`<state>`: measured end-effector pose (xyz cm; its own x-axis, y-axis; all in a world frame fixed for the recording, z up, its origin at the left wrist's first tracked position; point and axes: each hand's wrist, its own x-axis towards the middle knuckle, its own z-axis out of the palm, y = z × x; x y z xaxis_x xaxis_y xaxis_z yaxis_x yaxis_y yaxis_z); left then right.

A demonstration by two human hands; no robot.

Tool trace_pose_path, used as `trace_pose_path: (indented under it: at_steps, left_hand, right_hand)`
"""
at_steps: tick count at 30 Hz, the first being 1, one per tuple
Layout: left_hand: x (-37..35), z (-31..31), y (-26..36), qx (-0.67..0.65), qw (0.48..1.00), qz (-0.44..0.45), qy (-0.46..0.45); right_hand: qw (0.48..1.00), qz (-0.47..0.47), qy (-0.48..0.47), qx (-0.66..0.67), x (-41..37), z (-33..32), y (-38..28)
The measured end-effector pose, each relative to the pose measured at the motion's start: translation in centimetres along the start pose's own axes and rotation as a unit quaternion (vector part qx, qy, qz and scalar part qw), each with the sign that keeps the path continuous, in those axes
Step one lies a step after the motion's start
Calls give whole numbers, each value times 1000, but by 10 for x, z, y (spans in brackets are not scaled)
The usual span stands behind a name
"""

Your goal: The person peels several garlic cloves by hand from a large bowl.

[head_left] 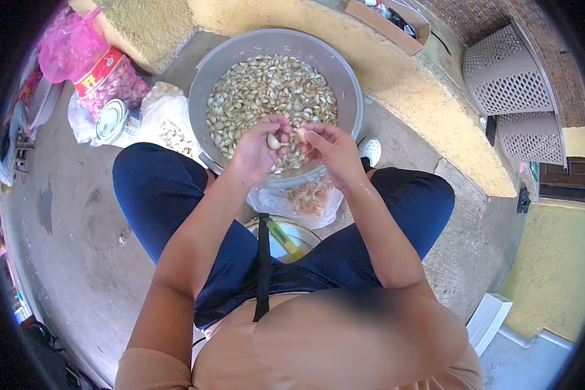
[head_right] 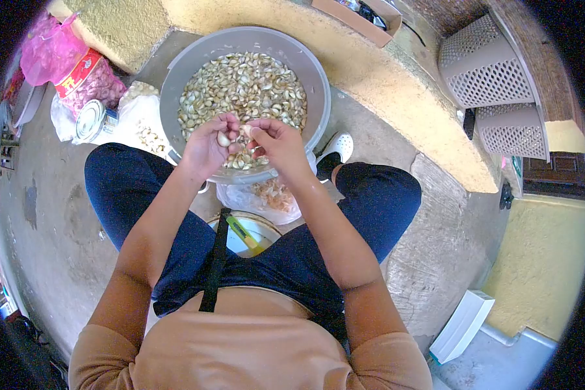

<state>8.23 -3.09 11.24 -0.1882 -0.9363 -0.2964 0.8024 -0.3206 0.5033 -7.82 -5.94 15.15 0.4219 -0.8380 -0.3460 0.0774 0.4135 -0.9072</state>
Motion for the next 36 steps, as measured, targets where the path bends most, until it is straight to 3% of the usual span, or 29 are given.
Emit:
trace_pose_path:
  at_steps: [2, 4, 7, 11, 14, 18, 21, 29, 36]
  left_hand:
    - [-4, 4, 7, 60, 998, -4, -17]
    - [-9, 20, 10, 234, 971, 27, 33]
    - [-7, 23, 2, 432, 891, 127, 58]
    - [-8, 24, -1, 613, 734, 287, 58]
    - [-12, 29, 0, 664, 685, 296, 51]
    - [-11, 25, -4, 671, 662, 330, 40]
    - [-11, 24, -4, 690, 647, 318, 59]
    - [-14, 26, -4, 716, 604, 338, 87]
    - [-13, 23, -3, 699, 631, 331, 58]
  right_hand:
    - [1000, -2, 8, 2, -2, -1, -2]
    - [1000, -6, 11, -5, -3, -3, -4]
    - [999, -13, 10, -36, -3, -6, -5]
    - [992, -45, 21, -114, -2, -5, -2]
    - [978, -79, 31, -191, -2, -5, 0]
    - [962, -90, 52, -253, -4, -3, 0]
    - [939, -151, 54, -305, 0, -6, 11]
    - [932, -182, 39, -310, -8, 2, 7]
    - [939, -173, 31, -297, -7, -3, 11]
